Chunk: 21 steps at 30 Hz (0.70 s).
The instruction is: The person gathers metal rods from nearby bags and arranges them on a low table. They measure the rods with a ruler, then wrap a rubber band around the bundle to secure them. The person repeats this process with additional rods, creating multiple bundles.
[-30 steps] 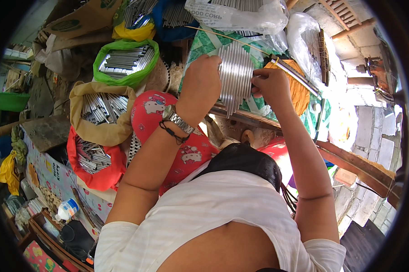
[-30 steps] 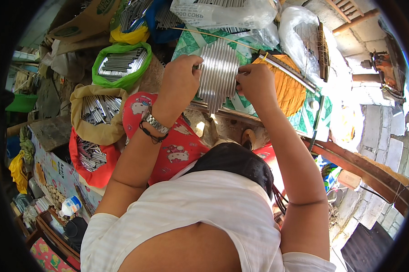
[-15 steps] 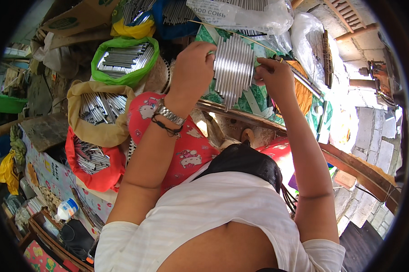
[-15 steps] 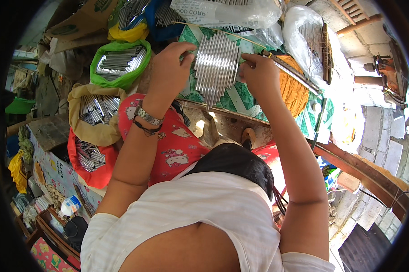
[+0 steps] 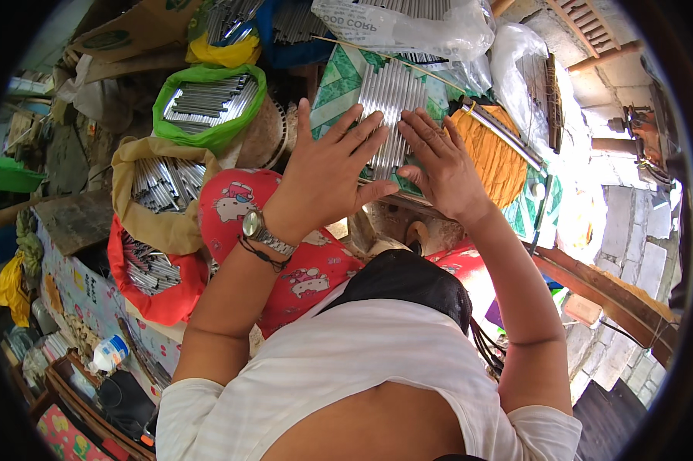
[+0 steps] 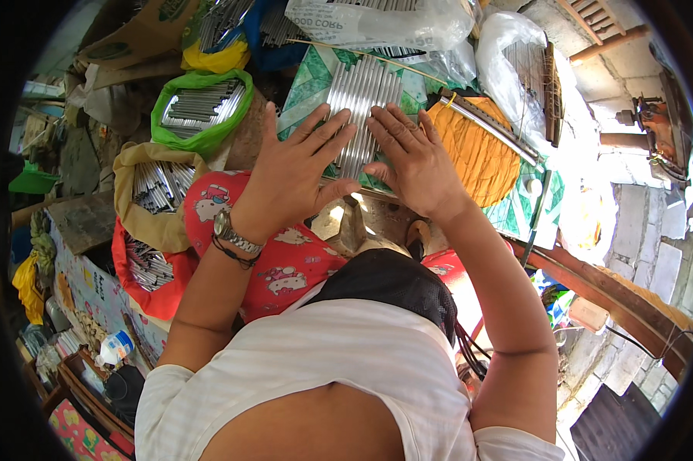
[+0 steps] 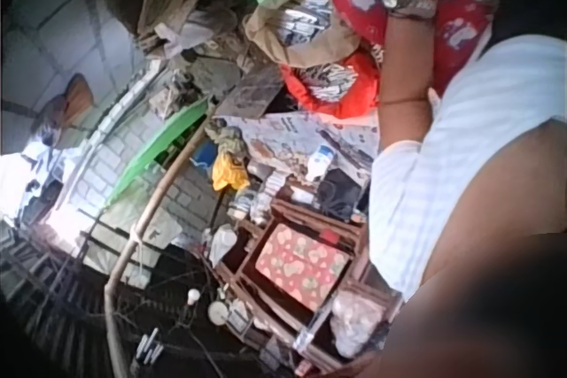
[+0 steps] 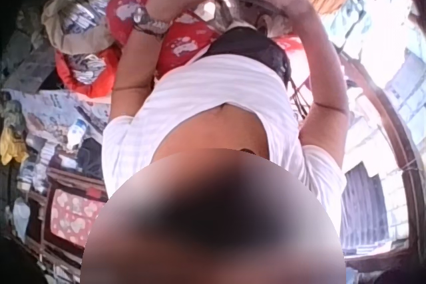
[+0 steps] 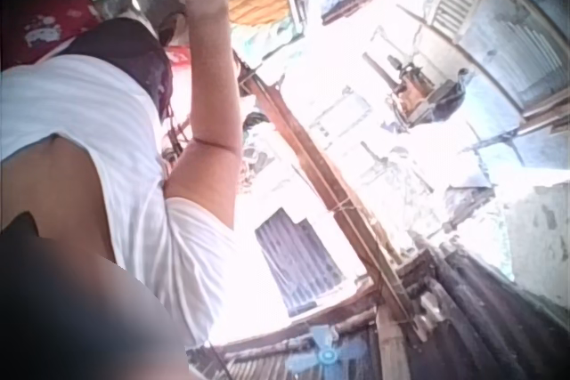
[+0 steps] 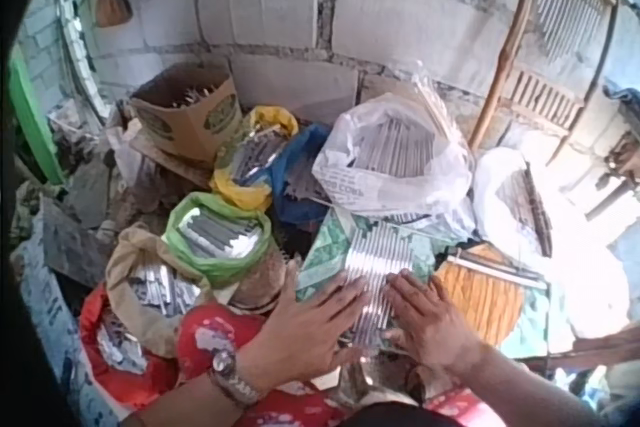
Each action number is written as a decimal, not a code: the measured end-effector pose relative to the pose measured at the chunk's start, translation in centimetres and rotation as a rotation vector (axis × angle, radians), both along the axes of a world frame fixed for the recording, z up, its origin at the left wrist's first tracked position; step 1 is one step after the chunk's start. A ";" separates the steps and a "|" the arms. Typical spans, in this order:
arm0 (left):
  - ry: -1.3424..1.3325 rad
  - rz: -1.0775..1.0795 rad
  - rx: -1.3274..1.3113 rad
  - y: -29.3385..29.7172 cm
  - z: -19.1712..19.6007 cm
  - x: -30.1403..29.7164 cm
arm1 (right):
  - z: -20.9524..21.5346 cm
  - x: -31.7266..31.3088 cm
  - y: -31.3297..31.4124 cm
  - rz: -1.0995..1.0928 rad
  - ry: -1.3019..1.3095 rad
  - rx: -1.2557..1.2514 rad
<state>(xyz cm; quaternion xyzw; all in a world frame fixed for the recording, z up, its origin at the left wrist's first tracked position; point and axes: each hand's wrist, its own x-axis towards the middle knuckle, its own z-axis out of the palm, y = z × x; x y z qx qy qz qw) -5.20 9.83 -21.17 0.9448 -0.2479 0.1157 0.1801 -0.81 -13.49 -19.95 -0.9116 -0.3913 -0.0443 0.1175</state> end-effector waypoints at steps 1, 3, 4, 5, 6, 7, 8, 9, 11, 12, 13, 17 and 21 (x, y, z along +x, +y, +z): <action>-0.017 0.001 0.012 -0.1 -0.1 0.2 | -0.2 0.3 0.0 -0.006 -0.008 0.003; -0.030 0.004 0.028 -0.2 -0.3 0.8 | -0.4 0.9 0.0 -0.013 -0.026 0.003; -0.037 0.005 0.028 -0.3 -0.4 1.1 | -0.4 1.1 0.0 -0.014 -0.036 0.001; -0.042 0.005 0.027 -0.4 -0.5 1.3 | -0.5 1.4 -0.1 -0.015 -0.046 -0.002; -0.045 0.007 0.021 -0.5 -0.5 1.5 | -0.6 1.6 -0.1 -0.022 -0.046 0.000; -0.053 0.007 0.023 -0.5 -0.6 1.7 | -0.6 1.8 -0.1 -0.028 -0.046 0.003; -0.060 0.008 0.019 -0.6 -0.7 2.0 | -0.7 2.0 -0.1 -0.029 -0.052 0.007; -0.067 0.010 0.016 -0.7 -0.7 2.1 | -0.8 2.1 -0.1 -0.037 -0.046 0.009; -0.065 0.017 0.006 -0.8 -0.9 2.3 | -0.9 2.6 -0.1 -0.042 -0.049 0.015; -0.065 0.022 0.000 -0.8 -0.9 2.3 | -0.9 2.7 0.0 -0.044 -0.049 0.016; -0.059 0.032 -0.009 -0.8 -1.0 2.3 | -0.9 2.9 0.0 -0.047 -0.053 0.019; -0.049 0.110 -0.055 -0.4 -1.4 2.3 | -0.7 3.3 0.2 -0.063 -0.058 0.036; -0.024 0.252 -0.200 0.7 -1.7 3.4 | -0.6 2.9 0.0 -0.035 -0.125 0.106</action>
